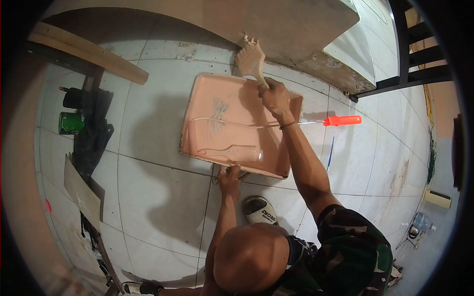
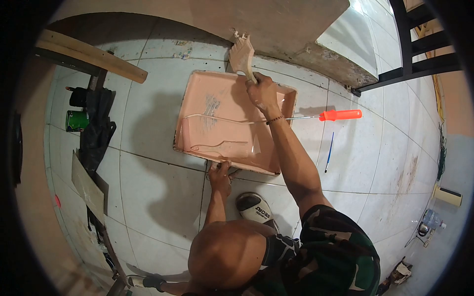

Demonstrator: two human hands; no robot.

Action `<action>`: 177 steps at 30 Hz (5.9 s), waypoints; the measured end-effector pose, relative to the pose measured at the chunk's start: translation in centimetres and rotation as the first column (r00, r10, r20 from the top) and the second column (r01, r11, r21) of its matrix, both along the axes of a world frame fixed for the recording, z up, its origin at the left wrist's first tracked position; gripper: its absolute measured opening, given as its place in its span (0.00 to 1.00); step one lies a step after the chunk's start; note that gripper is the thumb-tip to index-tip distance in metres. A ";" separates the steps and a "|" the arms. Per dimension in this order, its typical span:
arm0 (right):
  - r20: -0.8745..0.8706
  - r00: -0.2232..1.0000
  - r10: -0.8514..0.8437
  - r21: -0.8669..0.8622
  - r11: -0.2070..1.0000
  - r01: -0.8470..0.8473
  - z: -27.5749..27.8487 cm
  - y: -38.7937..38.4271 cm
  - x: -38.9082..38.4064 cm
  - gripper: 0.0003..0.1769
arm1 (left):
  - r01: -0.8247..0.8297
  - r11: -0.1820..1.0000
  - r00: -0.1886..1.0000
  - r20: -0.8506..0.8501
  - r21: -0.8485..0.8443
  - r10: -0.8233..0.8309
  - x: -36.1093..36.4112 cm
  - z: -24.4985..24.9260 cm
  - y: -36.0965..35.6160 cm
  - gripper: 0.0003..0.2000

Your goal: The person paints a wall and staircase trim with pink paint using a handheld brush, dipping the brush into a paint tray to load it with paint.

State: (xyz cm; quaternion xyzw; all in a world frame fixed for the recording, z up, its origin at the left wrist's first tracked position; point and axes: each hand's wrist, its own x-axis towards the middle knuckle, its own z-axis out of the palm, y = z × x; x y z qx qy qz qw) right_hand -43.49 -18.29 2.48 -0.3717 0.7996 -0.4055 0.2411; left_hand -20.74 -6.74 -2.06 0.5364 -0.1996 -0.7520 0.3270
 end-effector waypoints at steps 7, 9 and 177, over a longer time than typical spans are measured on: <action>-0.003 0.998 0.061 0.015 0.998 -0.061 1.0 -1.4 0.5 0.18 | 0.008 1.000 1.000 0.002 -0.008 -0.008 -0.2 1.0 -0.2 0.12; 0.024 0.998 0.060 0.034 0.998 -0.061 0.9 -1.2 0.5 0.17 | 0.014 1.000 1.000 0.009 -0.011 -0.014 -0.1 0.8 -0.1 0.12; 0.943 0.323 -0.084 -0.115 0.828 0.549 -2.7 -4.1 4.4 0.06 | 0.001 1.000 0.999 0.046 -0.009 0.000 0.4 0.6 -0.2 0.08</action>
